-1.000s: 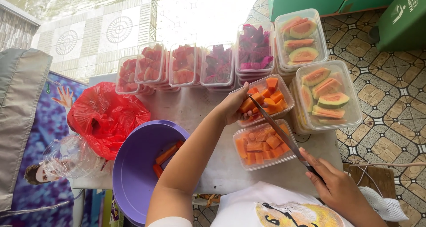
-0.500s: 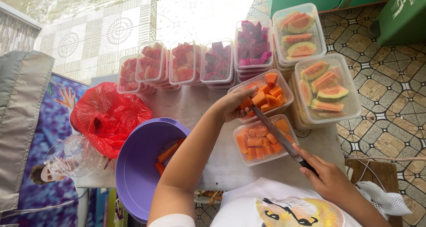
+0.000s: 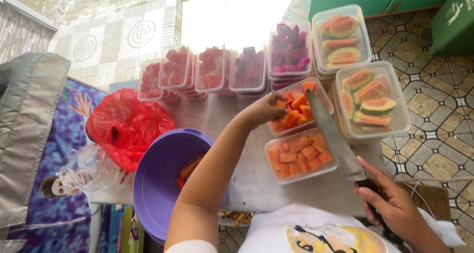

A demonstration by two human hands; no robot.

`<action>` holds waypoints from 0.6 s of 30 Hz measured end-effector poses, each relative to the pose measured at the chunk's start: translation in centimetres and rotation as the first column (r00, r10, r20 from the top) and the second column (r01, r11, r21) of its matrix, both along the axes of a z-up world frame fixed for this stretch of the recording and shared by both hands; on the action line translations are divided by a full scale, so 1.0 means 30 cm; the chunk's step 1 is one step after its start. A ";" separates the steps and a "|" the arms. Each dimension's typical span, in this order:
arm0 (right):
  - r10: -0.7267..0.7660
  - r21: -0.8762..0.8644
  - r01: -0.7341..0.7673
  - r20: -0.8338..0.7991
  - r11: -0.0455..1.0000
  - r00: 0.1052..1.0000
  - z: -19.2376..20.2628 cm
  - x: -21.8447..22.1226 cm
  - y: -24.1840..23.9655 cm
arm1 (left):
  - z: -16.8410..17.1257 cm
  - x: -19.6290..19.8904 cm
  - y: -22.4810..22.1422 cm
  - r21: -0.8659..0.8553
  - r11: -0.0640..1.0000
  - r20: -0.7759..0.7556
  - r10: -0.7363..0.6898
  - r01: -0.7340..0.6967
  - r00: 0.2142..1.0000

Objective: The person slices papaya with a knife, placing the cut pieces into plastic containers alongside other already prepared fruits.

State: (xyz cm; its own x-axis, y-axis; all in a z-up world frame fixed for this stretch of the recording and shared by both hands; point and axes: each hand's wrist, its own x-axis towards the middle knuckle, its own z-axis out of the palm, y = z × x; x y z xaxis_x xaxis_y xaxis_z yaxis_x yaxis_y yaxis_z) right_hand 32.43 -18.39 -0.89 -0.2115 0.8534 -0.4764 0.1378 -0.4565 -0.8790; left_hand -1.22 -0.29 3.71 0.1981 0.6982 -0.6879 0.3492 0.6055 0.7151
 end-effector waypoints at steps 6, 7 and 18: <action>-0.038 0.058 0.035 0.053 0.998 0.998 0.002 0.004 -0.010 | -0.145 0.085 0.134 0.338 0.754 -0.595 -0.293 0.563 0.749; -0.043 0.058 0.039 0.052 0.998 0.998 -0.006 0.009 -0.015 | -0.162 0.094 0.145 0.337 0.751 -0.596 -0.296 0.567 0.746; -0.048 0.096 0.039 0.102 0.995 0.994 -0.016 0.036 -0.036 | -0.199 0.091 0.170 0.406 0.493 -0.800 -0.216 0.770 0.560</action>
